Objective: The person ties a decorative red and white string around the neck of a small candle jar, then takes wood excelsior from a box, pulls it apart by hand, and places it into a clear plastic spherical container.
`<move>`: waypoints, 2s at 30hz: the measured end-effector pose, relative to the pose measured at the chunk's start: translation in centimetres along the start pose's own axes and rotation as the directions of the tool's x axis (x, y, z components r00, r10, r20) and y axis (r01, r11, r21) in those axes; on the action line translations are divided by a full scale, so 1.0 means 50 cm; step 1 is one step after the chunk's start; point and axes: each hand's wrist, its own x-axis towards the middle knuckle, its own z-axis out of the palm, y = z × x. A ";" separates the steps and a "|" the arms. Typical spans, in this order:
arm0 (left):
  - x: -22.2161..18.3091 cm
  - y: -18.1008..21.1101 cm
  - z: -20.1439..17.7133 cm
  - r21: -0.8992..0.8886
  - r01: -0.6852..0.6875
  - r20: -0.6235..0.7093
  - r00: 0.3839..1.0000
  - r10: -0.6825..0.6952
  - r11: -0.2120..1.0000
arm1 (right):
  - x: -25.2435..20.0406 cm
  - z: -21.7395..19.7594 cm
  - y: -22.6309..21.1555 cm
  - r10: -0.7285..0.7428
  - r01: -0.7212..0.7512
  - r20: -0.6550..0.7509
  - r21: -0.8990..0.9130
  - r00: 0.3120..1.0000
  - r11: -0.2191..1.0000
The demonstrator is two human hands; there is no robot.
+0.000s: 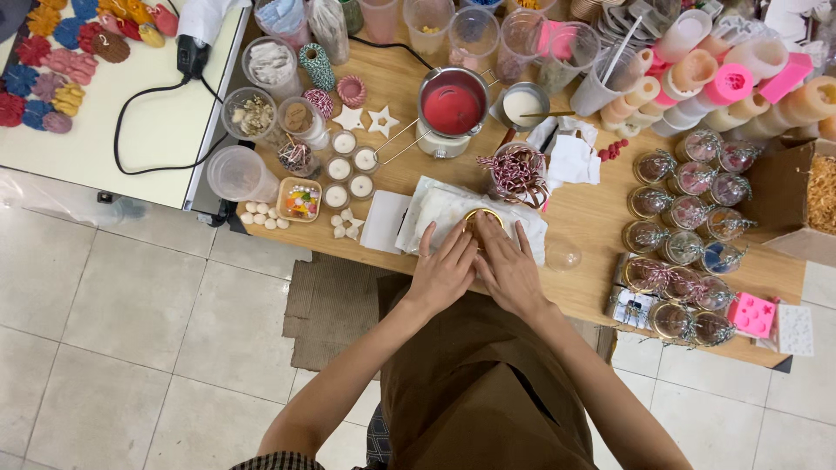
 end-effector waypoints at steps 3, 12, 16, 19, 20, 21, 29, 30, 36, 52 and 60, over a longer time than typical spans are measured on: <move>0.004 0.001 -0.009 -0.007 -0.010 -0.088 0.996 0.009 1.000 | 0.006 -0.009 -0.005 -0.027 0.031 -0.077 0.061 0.997 0.998; 0.027 -0.021 -0.139 -0.218 0.209 -0.175 0.953 -0.249 0.953 | 0.013 -0.094 -0.080 0.029 0.079 -0.341 0.299 0.940 0.951; 0.031 -0.130 -0.221 -0.296 0.302 -0.281 0.879 -0.384 0.906 | 0.021 -0.113 -0.115 0.068 0.070 -0.379 0.341 0.923 0.938; 0.018 -0.230 -0.287 -0.169 0.416 -0.402 0.799 -0.448 0.894 | 0.021 -0.130 -0.143 0.089 0.051 -0.366 0.358 0.926 0.932; 0.008 -0.264 -0.309 -0.144 0.435 -0.458 0.767 -0.449 0.889 | 0.023 -0.136 -0.152 0.089 0.052 -0.366 0.358 0.927 0.932; -0.001 -0.303 -0.329 -0.121 0.451 -0.512 0.735 -0.445 0.884 | 0.026 -0.141 -0.163 0.090 0.051 -0.367 0.357 0.926 0.933; -0.014 -0.758 -0.367 -0.200 0.698 -0.670 0.414 -0.616 0.688 | 0.037 -0.130 -0.204 0.138 -0.028 -0.356 0.298 0.924 0.954; -0.006 -0.813 -0.366 -0.185 0.730 -0.667 0.398 -0.630 0.657 | 0.034 -0.119 -0.195 0.155 -0.045 -0.364 0.294 0.918 0.955; 0.029 -1.026 -0.336 -0.244 0.876 -0.594 0.204 -0.778 0.417 | 0.029 -0.016 -0.025 0.047 -0.001 -0.262 0.175 0.964 0.985; 0.075 -1.185 -0.309 -0.053 0.963 -0.623 0.174 -0.763 0.263 | -0.016 0.047 0.065 0.117 -0.097 -0.131 0.152 0.984 0.984; 0.064 -1.182 -0.312 -0.065 0.967 -0.589 0.161 -0.792 0.246 | 0.010 0.059 0.063 0.133 -0.108 -0.167 0.151 0.977 0.983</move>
